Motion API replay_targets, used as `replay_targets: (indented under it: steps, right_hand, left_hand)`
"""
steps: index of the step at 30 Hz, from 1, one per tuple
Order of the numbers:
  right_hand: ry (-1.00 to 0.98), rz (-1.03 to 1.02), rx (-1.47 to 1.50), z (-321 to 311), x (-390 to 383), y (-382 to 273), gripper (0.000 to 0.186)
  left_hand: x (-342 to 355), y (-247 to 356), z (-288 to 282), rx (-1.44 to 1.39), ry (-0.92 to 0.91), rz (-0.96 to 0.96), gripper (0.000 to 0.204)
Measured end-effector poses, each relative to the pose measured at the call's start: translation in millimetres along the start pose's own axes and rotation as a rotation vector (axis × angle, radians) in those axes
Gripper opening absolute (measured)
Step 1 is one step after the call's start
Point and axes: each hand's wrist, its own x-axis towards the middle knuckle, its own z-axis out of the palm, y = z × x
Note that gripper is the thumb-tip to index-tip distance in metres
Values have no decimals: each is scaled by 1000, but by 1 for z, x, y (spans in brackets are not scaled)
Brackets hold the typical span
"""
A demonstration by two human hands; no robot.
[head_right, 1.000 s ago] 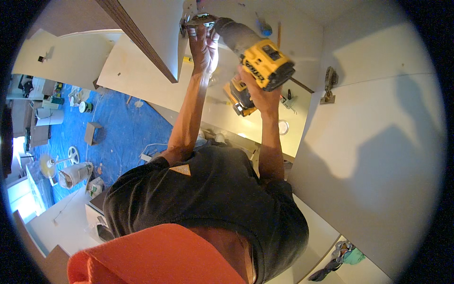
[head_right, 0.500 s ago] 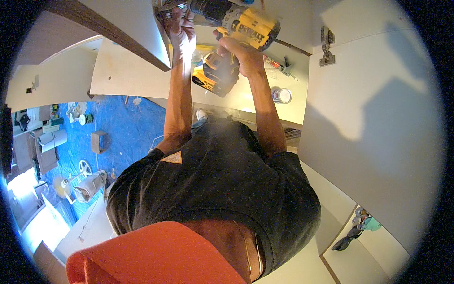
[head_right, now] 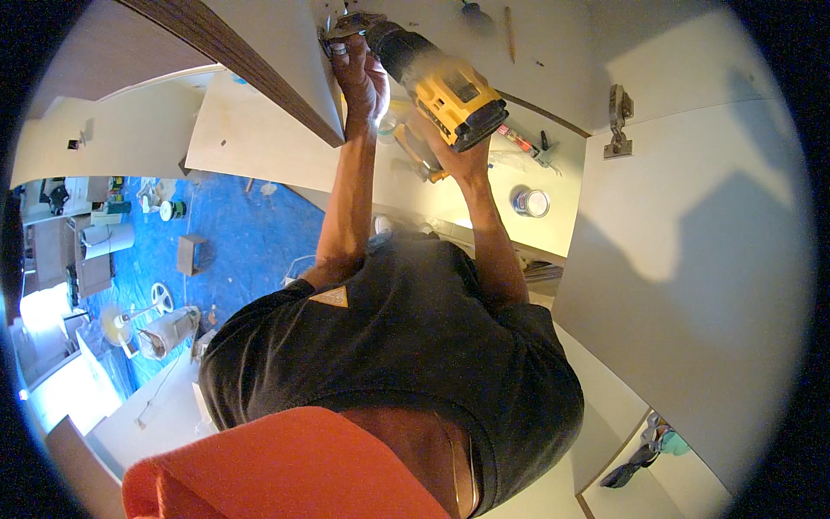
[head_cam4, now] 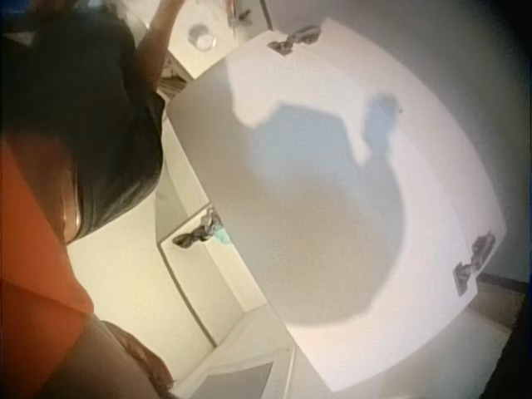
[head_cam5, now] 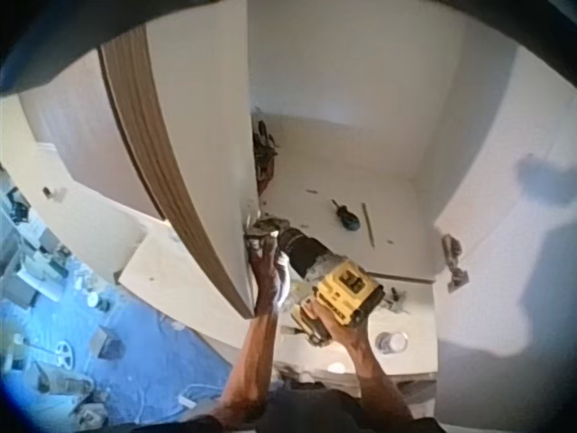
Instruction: The person installs hinges on a cabinet door using a cordless drill and a screwdriver. They position the door, drill screws into the hinges, and make adjustments to ensure proper alignment.
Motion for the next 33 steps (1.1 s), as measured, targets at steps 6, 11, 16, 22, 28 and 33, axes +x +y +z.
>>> replay_targets:
  steps: [6,11,16,22,28,33]
  right_hand:
    - [-15,-59,-90,-2,0,3,14]
    - [-10,-88,-167,0,-1,7,15]
    - [-55,-198,-241,0,-4,10,16]
    - [-20,-293,-335,3,-7,12,26]
    - [-26,-228,-320,7,-5,2,34]
    - [91,-423,-449,12,-6,-3,36]
  left_hand:
    - [1,-1,-1,-23,11,-36,47]
    - [0,-2,-4,-39,30,-52,44]
    - [-1,0,-4,12,56,-57,39]
    - [-3,3,3,17,44,-50,37]
    - [-3,-4,-8,-3,62,-77,35]
    - [3,-8,-21,45,120,-198,33]
